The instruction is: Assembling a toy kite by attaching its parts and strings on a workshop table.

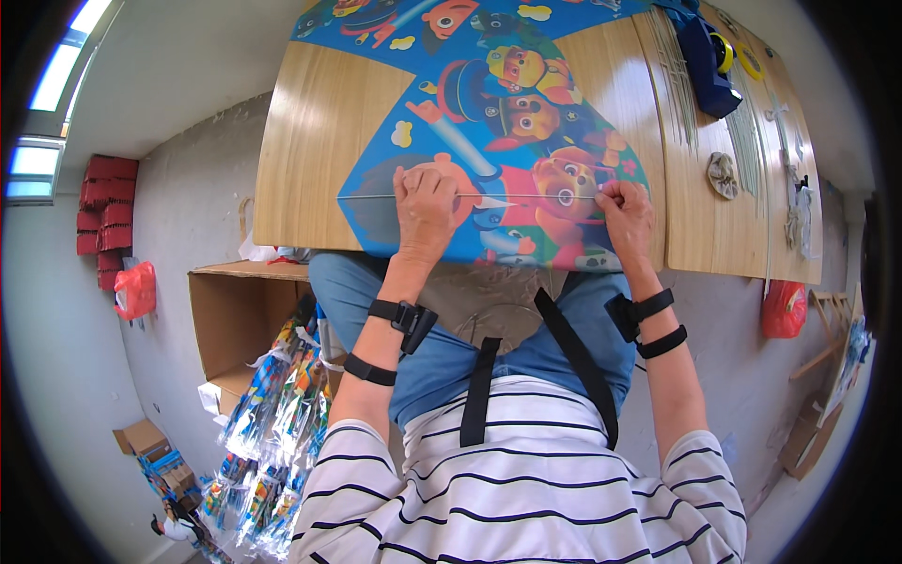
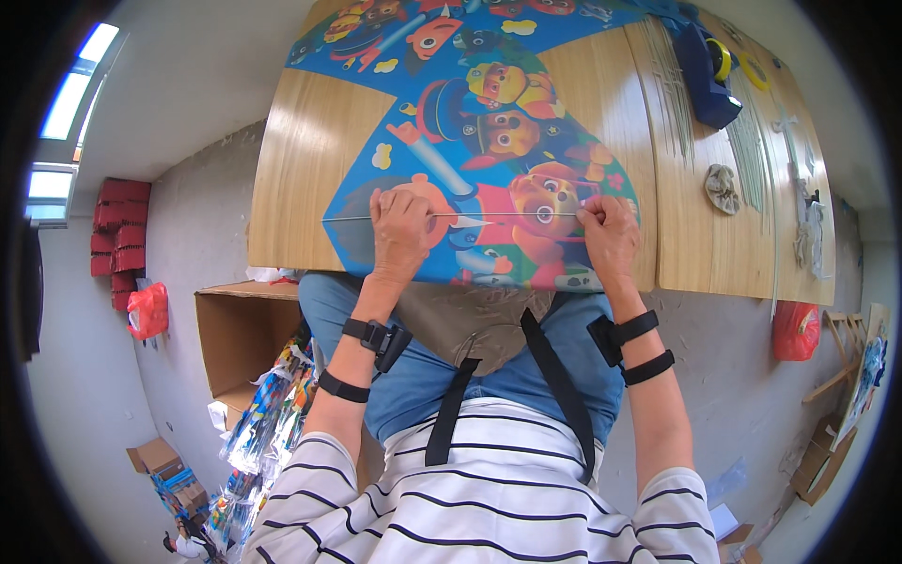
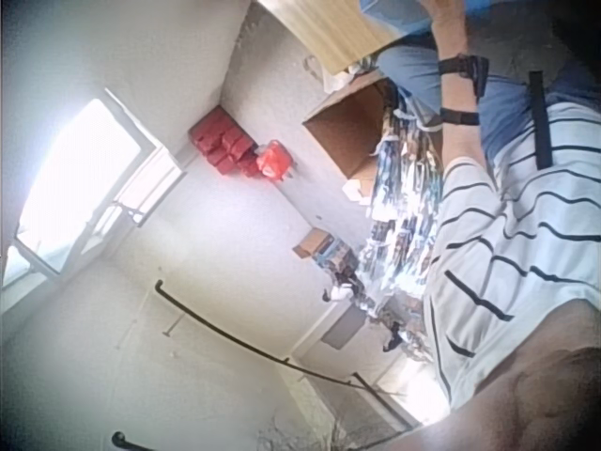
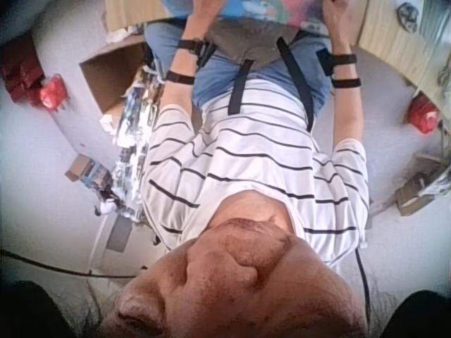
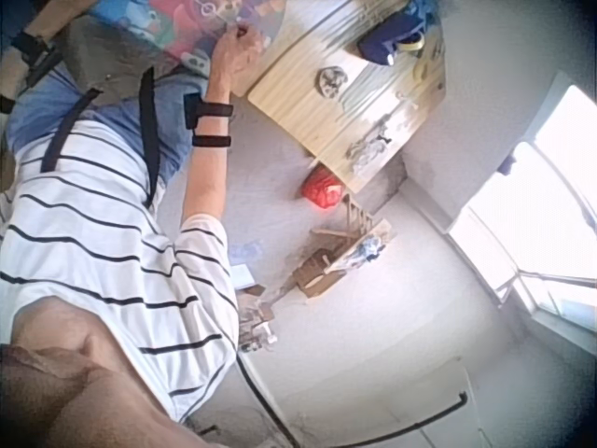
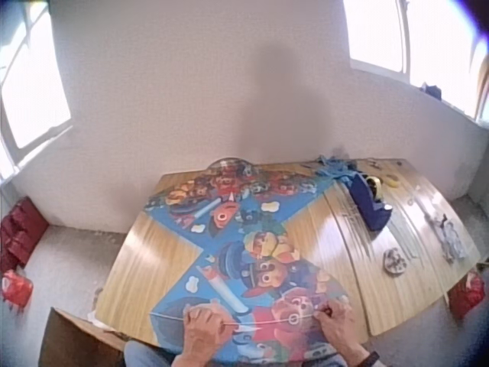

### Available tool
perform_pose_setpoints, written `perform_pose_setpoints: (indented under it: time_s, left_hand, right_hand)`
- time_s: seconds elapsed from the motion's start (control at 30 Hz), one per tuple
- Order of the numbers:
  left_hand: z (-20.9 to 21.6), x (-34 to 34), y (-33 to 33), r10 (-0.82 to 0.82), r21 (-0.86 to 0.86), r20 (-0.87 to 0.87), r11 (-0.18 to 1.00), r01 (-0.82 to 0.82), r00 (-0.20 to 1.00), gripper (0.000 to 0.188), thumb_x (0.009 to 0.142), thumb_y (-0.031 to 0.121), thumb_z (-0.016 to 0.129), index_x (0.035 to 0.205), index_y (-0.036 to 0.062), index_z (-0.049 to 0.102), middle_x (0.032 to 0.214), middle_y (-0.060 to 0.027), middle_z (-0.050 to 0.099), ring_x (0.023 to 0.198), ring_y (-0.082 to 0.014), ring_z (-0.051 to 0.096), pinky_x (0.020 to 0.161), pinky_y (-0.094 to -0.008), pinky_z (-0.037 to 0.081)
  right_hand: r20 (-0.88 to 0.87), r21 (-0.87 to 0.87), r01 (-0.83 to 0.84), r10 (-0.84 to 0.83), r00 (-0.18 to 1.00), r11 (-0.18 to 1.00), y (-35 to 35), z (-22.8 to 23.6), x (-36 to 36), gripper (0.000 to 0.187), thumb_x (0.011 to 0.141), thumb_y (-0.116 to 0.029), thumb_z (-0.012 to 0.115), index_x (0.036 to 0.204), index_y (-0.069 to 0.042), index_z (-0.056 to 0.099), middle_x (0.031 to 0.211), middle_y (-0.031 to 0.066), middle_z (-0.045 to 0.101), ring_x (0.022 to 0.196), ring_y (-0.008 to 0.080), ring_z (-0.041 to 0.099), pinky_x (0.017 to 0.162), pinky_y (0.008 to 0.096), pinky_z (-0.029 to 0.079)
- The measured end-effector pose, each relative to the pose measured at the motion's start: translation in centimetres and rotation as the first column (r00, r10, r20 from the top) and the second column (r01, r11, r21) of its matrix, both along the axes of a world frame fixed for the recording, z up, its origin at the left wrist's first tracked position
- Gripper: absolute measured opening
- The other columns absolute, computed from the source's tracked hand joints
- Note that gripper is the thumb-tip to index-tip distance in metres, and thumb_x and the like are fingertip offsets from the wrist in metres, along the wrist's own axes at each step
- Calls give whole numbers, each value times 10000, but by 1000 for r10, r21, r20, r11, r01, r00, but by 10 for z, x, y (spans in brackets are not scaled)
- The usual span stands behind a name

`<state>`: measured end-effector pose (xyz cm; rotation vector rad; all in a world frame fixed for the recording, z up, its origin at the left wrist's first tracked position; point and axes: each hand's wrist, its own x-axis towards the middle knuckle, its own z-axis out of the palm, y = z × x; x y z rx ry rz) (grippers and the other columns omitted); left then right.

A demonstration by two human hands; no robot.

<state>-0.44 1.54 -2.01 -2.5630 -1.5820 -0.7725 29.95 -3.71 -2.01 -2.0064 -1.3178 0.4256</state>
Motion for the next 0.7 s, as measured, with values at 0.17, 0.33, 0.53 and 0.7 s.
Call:
perform_pose_setpoints:
  time_s: [0.17, 0.33, 0.53, 0.7]
  left_hand:
    - [-4, 0, 1, -11, -23, 14, 1000, 11, 1000, 100, 764, 94, 678, 837, 108, 611, 904, -53, 550, 1015, -271, 510, 1068, -528, 305]
    - [-4, 0, 2, 16, -20, 2, 1000, -16, 1000, 105, 774, 106, 680, 862, 103, 621, 918, -54, 564, 1030, -277, 514, 1068, -512, 307]
    - [8, -22, -2, 97, -10, 46, 995, -97, 994, 171, 783, 34, 632, 945, 86, 650, 999, -76, 619, 1036, -284, 553, 1053, -469, 334]
    - [-7, -89, -7, 426, -76, 290, 903, -423, 857, 267, 781, -20, 607, 1037, 45, 650, 1079, -126, 644, 1048, -313, 571, 1009, -437, 397]
  right_hand:
    - [1, -6, 1, -1, 1000, 1000, 0, -1, 0, 118, 742, -139, 746, 773, -62, 662, 760, 56, 577, 724, 217, 574, 662, 358, 452]
    - [-8, -6, 0, 0, 1000, 1000, 0, 0, -1, 117, 741, -134, 746, 773, -60, 660, 751, 55, 571, 721, 214, 571, 662, 358, 452]
    - [-26, 17, -10, 10, 1000, 1000, -1, 0, -1, 106, 740, -116, 742, 777, -60, 659, 757, 55, 567, 707, 205, 570, 656, 349, 452]
    - [-61, 38, 6, -3, 998, 999, -1, 0, -2, 103, 744, -104, 737, 787, -55, 657, 764, 51, 557, 688, 186, 562, 649, 334, 453]
